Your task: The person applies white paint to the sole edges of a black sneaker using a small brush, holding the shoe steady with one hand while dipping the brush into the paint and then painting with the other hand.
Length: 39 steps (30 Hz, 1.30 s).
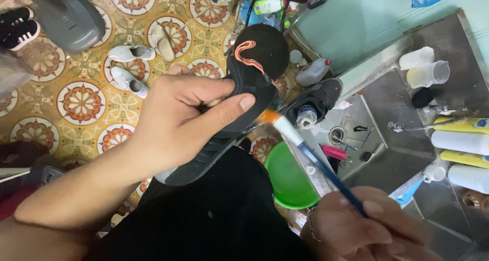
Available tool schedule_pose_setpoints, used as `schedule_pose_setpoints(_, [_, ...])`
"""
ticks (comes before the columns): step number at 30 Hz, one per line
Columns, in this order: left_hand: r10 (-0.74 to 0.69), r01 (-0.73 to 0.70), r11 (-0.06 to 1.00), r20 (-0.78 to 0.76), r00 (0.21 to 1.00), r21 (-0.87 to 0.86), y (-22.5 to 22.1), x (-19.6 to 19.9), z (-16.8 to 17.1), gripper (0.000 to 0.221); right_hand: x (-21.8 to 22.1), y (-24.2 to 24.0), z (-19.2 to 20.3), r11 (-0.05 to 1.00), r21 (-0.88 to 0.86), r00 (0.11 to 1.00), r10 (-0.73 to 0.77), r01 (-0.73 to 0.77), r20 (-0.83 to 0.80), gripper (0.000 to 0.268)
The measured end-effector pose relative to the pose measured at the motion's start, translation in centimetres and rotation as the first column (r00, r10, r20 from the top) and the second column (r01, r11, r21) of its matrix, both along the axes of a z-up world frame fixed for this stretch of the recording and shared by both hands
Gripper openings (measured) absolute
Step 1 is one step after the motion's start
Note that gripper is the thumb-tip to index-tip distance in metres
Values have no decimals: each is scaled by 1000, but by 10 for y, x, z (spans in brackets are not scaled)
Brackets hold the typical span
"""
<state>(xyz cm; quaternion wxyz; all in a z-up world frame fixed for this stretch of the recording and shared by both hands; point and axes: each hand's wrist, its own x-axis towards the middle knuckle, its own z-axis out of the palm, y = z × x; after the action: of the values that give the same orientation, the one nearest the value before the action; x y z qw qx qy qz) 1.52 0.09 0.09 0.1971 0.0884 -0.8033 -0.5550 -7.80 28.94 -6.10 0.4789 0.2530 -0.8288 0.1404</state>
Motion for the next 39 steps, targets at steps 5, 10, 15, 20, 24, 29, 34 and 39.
schedule_pose_setpoints(5, [-18,17,996,2,1000,88,0,1,2,40,-9,19,2,875,-341,925,379,-344,39,40])
schedule_pose_setpoints(10, [-35,33,995,16,999,98,-1,2,3,40,2,10,36,893,-128,797,445,-432,410,50])
schedule_pose_setpoints(15, [-61,61,996,1,998,68,-3,3,4,35,-20,7,1,866,-353,933,353,-354,-71,35])
schedule_pose_setpoints(20, [-45,44,995,10,999,92,-3,5,1,33,-12,13,35,876,261,914,388,-405,115,45])
schedule_pose_setpoints(24, [-72,72,996,-3,997,55,-5,1,1,31,-18,-23,9,774,-514,886,460,-371,54,23])
schedule_pose_setpoints(29, [-77,49,936,66,995,348,-2,-3,4,13,-18,-19,-4,538,-749,815,579,-388,-6,28])
schedule_pose_setpoints(34, [-71,27,894,82,994,447,-4,-2,-13,13,-18,-19,4,813,-468,899,430,-348,78,29])
schedule_pose_setpoints(39, [-110,72,767,21,994,638,-9,-6,-37,19,-19,-12,-7,995,-71,994,79,-74,79,48])
